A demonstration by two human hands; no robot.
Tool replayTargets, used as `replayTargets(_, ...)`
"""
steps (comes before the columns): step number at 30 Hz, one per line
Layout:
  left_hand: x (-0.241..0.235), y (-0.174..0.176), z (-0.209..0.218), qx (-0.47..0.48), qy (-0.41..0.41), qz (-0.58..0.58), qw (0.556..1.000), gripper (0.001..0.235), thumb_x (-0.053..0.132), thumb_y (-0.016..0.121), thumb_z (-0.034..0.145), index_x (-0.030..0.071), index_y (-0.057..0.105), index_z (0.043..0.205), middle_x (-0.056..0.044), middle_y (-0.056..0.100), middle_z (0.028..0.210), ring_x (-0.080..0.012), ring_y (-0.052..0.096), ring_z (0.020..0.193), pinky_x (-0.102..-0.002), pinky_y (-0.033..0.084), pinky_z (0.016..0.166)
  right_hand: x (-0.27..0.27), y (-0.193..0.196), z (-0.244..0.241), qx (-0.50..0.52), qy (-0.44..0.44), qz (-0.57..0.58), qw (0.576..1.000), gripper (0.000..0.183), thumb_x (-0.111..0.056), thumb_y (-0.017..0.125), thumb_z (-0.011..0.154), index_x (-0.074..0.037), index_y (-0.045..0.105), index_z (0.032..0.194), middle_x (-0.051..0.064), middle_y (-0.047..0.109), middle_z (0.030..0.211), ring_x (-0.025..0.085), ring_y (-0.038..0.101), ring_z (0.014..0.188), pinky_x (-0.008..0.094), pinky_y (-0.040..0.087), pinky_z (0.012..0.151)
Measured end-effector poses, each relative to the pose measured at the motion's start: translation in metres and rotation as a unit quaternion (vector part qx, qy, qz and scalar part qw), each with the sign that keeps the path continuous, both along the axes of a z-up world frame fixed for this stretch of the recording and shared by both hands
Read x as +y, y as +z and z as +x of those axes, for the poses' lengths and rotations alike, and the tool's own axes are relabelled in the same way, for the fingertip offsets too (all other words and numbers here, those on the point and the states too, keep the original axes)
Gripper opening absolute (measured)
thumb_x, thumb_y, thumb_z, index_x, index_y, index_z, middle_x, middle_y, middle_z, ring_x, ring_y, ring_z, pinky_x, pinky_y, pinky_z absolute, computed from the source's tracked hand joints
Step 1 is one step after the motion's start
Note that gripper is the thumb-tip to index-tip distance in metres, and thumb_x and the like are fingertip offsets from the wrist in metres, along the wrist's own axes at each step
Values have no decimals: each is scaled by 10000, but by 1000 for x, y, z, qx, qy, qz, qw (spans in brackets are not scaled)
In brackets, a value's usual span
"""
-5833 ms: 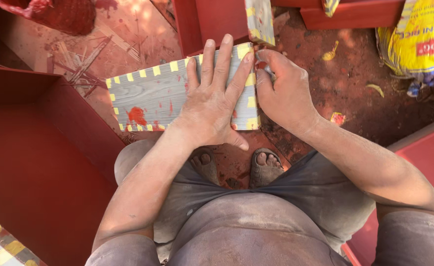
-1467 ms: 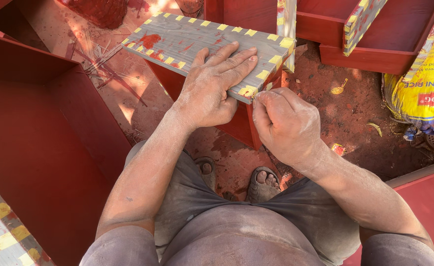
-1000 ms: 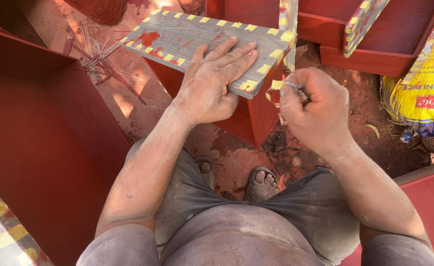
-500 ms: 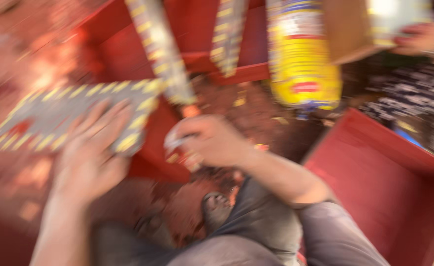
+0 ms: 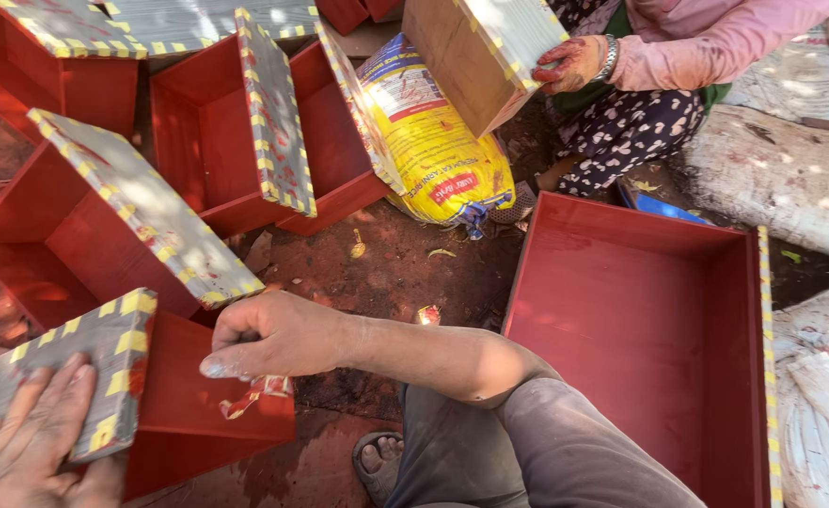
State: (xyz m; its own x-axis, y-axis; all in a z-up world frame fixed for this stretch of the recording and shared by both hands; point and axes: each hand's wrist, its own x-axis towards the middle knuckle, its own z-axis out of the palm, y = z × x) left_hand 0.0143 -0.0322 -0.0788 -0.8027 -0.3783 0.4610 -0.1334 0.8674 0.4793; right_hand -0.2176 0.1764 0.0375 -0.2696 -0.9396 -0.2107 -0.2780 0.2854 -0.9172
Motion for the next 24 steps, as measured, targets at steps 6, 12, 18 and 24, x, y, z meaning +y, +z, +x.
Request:
replayTargets(6, 39, 65, -9, -14, -7, 52, 999, 768, 27, 624, 671, 82, 597, 1436, -117, 586, 1508, -363, 505, 1441, -523, 345, 1165, 7, 0, -18, -163, -119, 33, 979, 221, -244, 671, 942, -66, 675, 1072, -28, 647, 808, 48, 578, 659, 235, 478, 519)
replayTargets(12, 53, 75, -11, -13, 38, 55, 998, 741, 15, 643, 684, 120, 631, 1417, -80, 584, 1516, -368, 504, 1432, -600, 315, 1136, -1, -26, -37, -324, -185, 8, 928, 155, -118, 664, 958, -31, 650, 1086, 32, 662, 818, 85, 615, 629, 245, 478, 489)
replayTargets(18, 59, 81, -13, -37, 41, 69, 996, 762, 13, 639, 667, 101, 610, 1424, -71, 551, 1539, -369, 455, 1453, -660, 287, 1140, -24, -58, -39, -441, -207, -8, 873, 134, -137, 647, 978, -33, 630, 1060, 74, 667, 805, 144, 643, 590, 267, 453, 404)
replayTargets(24, 69, 76, -10, -38, 30, 58, 997, 770, 15, 634, 641, 81, 617, 1408, -89, 556, 1526, -377, 455, 1445, -668, 280, 1129, -44, -64, -37, -476, -219, -32, 851, 97, -117, 643, 995, -24, 623, 1013, 76, 647, 804, 120, 596, 553, 217, 372, 362)
